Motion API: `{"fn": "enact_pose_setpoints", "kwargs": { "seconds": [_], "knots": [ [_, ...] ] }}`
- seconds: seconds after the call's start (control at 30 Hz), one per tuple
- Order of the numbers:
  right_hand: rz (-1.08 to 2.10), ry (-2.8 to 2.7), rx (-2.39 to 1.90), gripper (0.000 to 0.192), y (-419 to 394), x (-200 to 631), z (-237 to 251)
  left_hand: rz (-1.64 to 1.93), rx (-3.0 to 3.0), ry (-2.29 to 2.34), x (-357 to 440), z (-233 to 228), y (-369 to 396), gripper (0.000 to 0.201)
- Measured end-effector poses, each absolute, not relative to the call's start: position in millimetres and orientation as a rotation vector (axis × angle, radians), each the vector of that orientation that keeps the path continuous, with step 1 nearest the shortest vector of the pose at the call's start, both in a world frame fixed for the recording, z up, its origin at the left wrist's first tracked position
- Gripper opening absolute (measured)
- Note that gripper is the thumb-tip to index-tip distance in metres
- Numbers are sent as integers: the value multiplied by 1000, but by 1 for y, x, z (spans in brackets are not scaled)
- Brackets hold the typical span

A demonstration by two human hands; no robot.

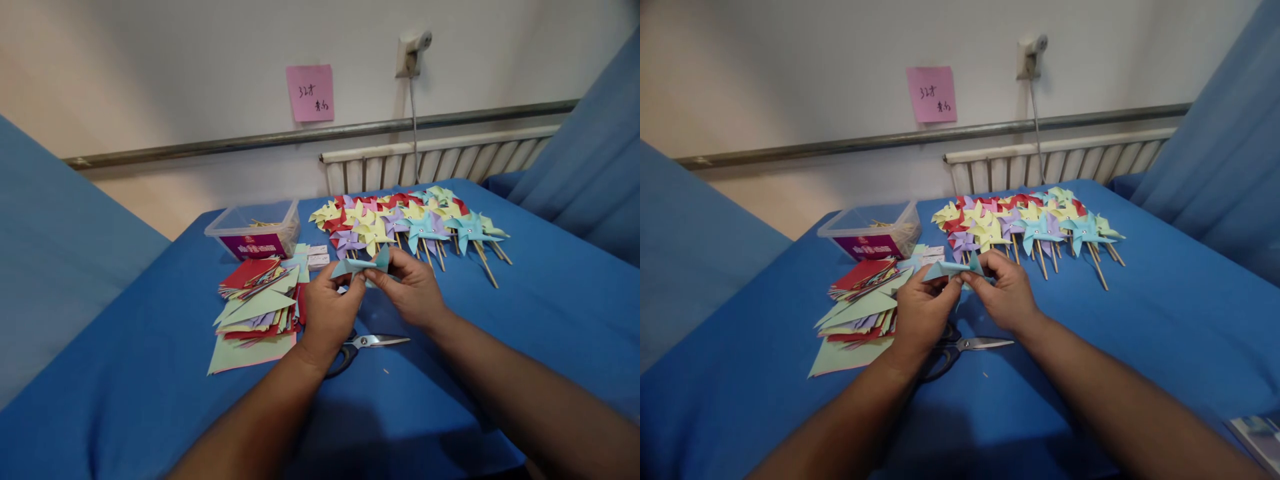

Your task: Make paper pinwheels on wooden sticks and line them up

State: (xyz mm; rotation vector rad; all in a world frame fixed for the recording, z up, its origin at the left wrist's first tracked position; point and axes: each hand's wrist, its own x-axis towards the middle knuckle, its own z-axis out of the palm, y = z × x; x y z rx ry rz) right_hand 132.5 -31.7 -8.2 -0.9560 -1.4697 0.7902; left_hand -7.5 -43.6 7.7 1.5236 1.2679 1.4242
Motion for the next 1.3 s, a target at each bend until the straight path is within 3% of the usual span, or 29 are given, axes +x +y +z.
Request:
{"fn": "enact_pose_setpoints", "kwargs": {
  "seconds": [1.3],
  "knots": [
    [855, -1463, -980, 8, -29, 132, -15, 1361, 1531, 1260, -10, 3, -39, 19]
  ]
}}
